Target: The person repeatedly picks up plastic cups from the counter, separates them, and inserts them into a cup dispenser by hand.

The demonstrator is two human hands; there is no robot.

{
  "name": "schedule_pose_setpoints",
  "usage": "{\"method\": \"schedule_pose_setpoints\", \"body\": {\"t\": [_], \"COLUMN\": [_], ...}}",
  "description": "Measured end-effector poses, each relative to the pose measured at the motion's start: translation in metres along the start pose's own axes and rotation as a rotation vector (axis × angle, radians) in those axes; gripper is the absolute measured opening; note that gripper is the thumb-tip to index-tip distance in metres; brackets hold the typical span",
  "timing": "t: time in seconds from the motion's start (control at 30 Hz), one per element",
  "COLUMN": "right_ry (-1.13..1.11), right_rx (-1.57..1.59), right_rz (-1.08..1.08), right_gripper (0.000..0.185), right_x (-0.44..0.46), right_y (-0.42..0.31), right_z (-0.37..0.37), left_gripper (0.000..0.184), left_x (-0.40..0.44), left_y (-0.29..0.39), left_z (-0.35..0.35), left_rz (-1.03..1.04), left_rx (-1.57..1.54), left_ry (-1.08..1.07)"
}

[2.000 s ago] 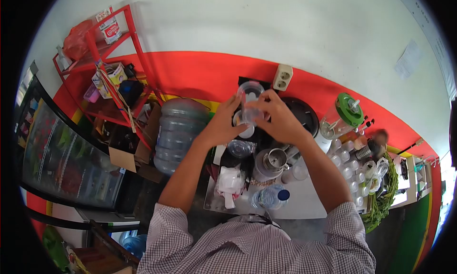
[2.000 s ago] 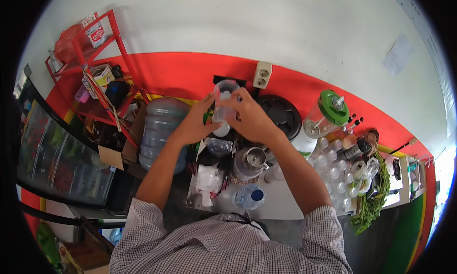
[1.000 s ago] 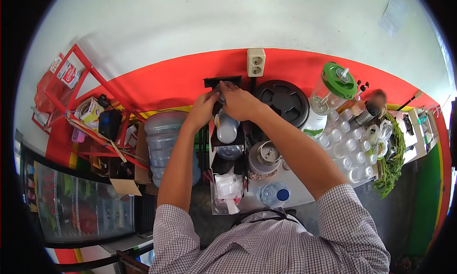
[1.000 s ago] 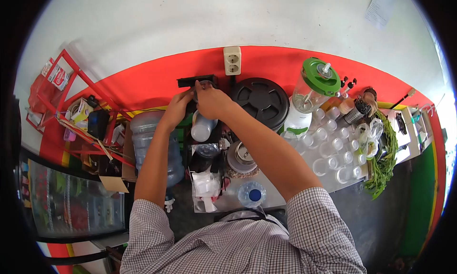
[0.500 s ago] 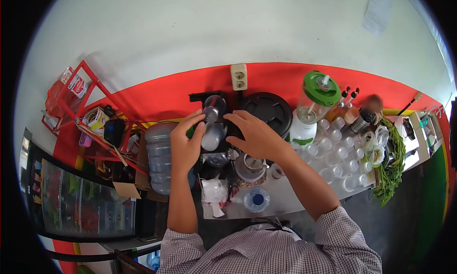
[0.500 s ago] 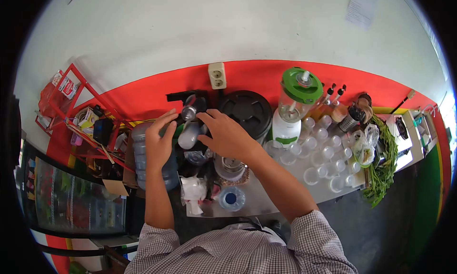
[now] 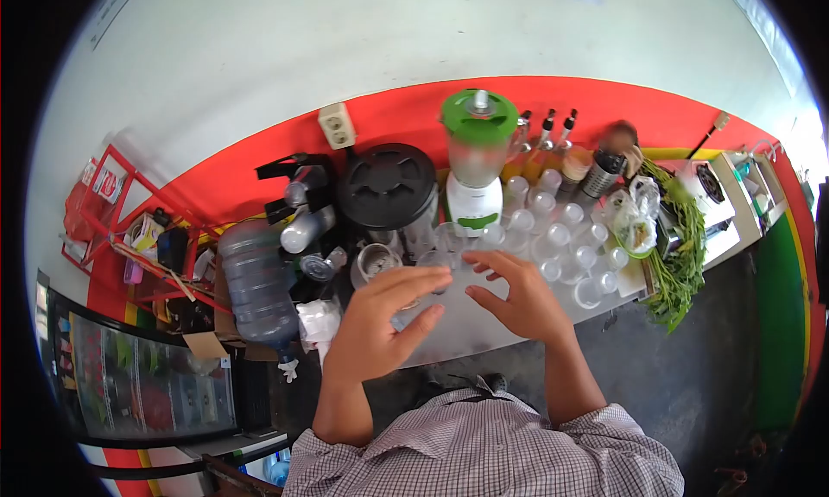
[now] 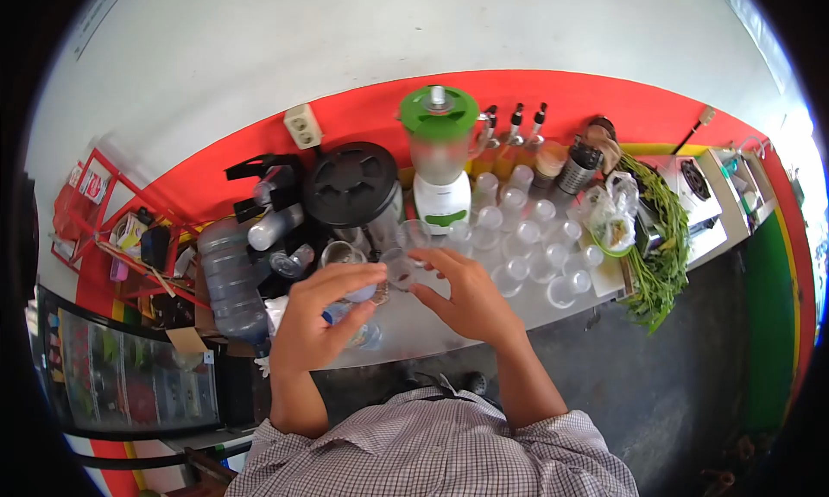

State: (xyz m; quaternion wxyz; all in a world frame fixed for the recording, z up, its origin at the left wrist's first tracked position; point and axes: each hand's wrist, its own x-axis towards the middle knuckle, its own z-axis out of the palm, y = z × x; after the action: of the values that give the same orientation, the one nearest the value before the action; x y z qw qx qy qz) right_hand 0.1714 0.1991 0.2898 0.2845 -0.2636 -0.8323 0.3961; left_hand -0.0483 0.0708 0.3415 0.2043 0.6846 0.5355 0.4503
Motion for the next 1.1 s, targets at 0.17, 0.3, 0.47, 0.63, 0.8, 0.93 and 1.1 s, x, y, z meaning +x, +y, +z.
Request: {"method": "schedule_pose_setpoints", "body": {"t": [0.17, 0.3, 0.47, 0.63, 0.8, 0.93, 1.1], "right_ry": [0.035, 0.083, 0.181, 0.301, 0.413, 0.41, 0.338], "right_rx": [0.078, 0.132, 0.153, 0.192, 0.294, 0.298, 0.233], "right_rz": [0.133, 0.279, 0.401, 0.449, 0.452, 0.468, 0.446], "right_gripper": [0.047, 0.045, 0.043, 0.04, 0.036, 0.034, 0.032], "right_x": [-0.075, -0.133, -0.191, -0.224, -0.221, -0.195, -0.154], "right_y": [0.04, 0.063, 0.084, 0.1, 0.128, 0.149, 0.17], "right_z": [-0.033, -0.065, -0.109, -0.134, -0.141, -0.15, -0.16], "left_gripper": [0.034, 0.031, 0.029, 0.031, 0.03, 0.028, 0.028], "left_x": [0.008, 0.002, 0.009, 0.033, 0.06, 0.086, 0.118], "left_y": [0.002, -0.001, 0.001, 0.01, -0.003, -0.032, -0.069], "left_z": [0.086, 0.161, 0.232, 0.26, 0.269, 0.276, 0.275], "left_rz": [0.0, -0.144, -0.215, -0.166, -0.204, -0.174, -0.259], "left_rx": [-0.049, -0.182, -0.257, -0.247, -0.266, -0.259, -0.317], "left_ry": [-0.133, -0.249, -0.35, -0.393, -0.372, -0.318, -0.256]}}
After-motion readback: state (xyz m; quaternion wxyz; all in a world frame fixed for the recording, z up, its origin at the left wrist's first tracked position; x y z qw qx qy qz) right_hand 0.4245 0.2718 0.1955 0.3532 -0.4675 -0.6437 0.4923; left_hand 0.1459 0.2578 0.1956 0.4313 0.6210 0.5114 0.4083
